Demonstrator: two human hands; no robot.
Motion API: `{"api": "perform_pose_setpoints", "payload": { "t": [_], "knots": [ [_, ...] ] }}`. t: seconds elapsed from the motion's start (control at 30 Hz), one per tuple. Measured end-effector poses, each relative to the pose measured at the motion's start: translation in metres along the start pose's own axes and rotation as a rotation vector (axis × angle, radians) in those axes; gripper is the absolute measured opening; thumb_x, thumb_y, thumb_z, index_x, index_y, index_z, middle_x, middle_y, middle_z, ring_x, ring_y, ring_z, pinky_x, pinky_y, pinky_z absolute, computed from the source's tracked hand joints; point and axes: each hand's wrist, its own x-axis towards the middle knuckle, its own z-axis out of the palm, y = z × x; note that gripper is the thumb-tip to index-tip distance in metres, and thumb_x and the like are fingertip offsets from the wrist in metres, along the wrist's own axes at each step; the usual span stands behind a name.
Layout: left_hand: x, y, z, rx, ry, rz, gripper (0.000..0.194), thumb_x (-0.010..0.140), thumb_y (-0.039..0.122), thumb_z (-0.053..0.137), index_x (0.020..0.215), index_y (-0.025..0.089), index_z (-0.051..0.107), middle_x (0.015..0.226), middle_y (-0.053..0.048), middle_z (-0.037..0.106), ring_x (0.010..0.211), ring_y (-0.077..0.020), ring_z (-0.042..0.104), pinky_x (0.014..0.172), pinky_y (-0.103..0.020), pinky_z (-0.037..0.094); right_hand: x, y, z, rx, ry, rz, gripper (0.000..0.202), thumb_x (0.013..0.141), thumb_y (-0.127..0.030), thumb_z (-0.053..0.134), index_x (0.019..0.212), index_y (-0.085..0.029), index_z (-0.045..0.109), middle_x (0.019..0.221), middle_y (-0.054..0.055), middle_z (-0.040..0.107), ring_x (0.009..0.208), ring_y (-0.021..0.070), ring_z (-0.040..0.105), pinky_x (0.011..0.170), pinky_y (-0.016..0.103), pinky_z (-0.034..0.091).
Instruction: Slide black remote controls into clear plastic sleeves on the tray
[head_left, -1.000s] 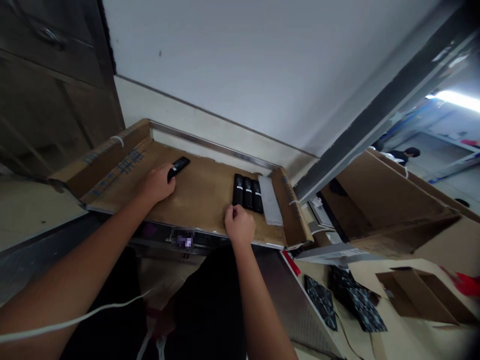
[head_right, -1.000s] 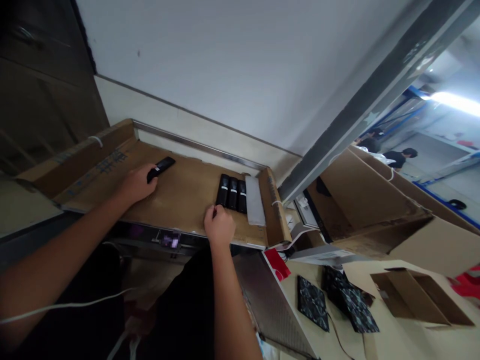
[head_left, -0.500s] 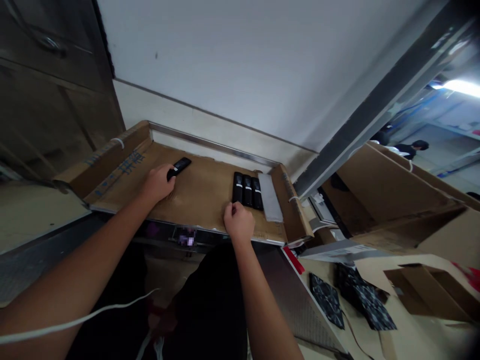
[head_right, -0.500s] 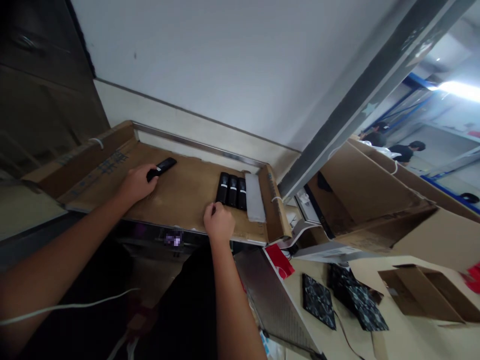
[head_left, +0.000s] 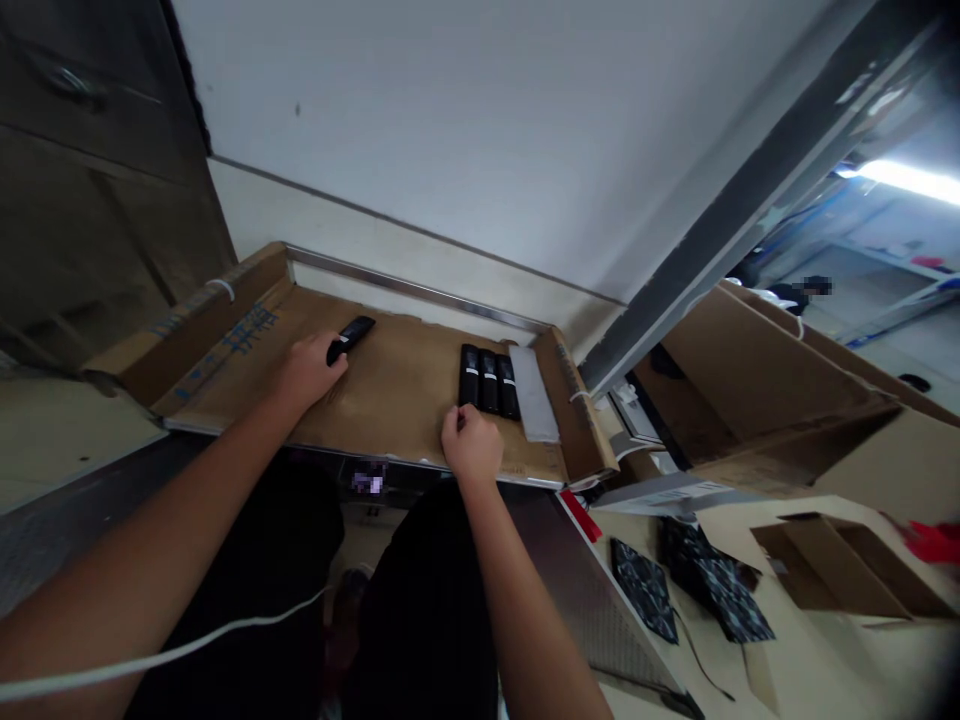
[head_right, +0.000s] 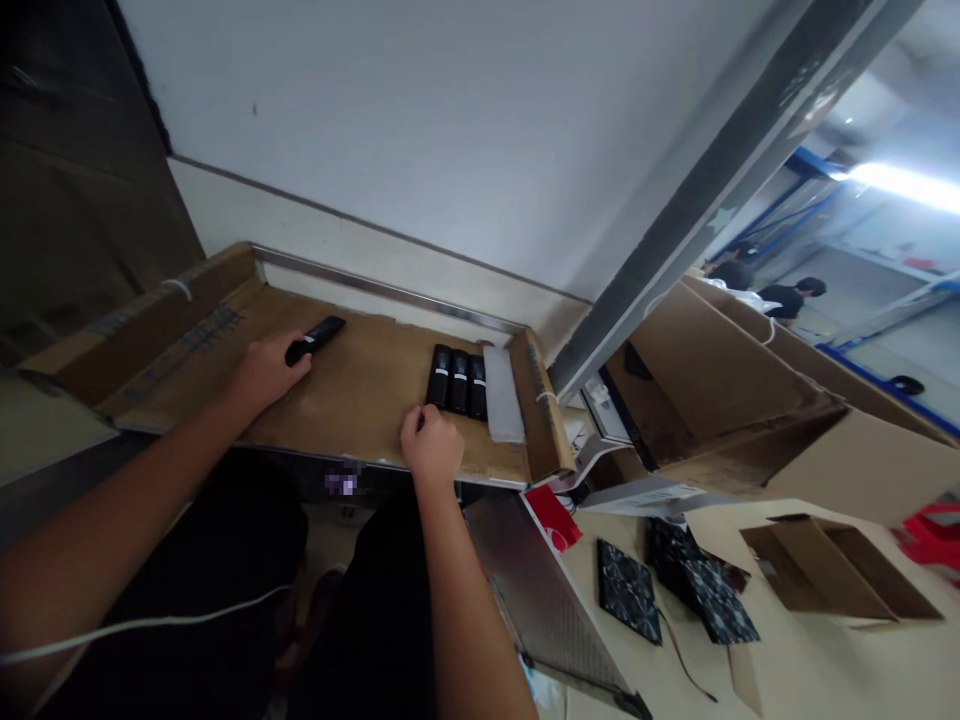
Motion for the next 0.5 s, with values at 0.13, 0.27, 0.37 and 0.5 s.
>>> {"api": "perform_pose_setpoints", "payload": {
  "t": [0.13,0.27,0.37,0.5],
  "knots": [
    [0.0008,-0.0003,0.0008,-0.037,0.029,0.003,0.034,0.083,0.032,0.056,0.113,0.019,0.065,0.117,-0.012,0.069,0.111,-0.0299,0.064,0.1,-0.04,0.048,-0.0004,-0.0011,-0.0004,-0.018,-0.001,0.011,0.032,0.1,-0.037,0.048,0.086,-0.022,0.072,0.078,0.006,0.075,0.063,0.0161,0.06,0.058,0.028,0.024],
    [0.002,0.0014,-0.0002,-0.047,0.007,-0.011,0.034,0.083,0.033,0.056,0.112,0.018,0.065,0.117,-0.013,0.068,0.111,-0.0299,0.063,0.101,-0.04,0.048,-0.0004,-0.0016,-0.0004,-0.024,-0.004,0.017,0.032,0.1,-0.038,0.048,0.086,-0.022,0.072,0.078,0.005,0.075,0.064,0.0157,0.06,0.059,0.028,0.024],
    [0.0017,0.004,-0.0019,-0.026,-0.017,-0.03,0.036,0.084,0.036,0.057,0.114,0.018,0.065,0.116,-0.014,0.068,0.111,-0.0315,0.063,0.1,-0.042,0.047,-0.0001,-0.0011,0.0,-0.024,-0.008,0.025,0.033,0.101,-0.038,0.047,0.086,-0.021,0.071,0.079,0.006,0.075,0.064,0.0149,0.06,0.059,0.028,0.024],
    [-0.0001,0.0074,-0.0051,0.032,-0.049,-0.049,0.043,0.085,0.041,0.06,0.12,0.017,0.064,0.112,-0.016,0.069,0.113,-0.0349,0.061,0.099,-0.045,0.047,-0.0009,0.0004,0.0011,-0.019,-0.005,0.012,0.032,0.1,-0.038,0.048,0.085,-0.022,0.071,0.077,0.005,0.074,0.063,0.0153,0.059,0.058,0.029,0.022]
  ]
}}
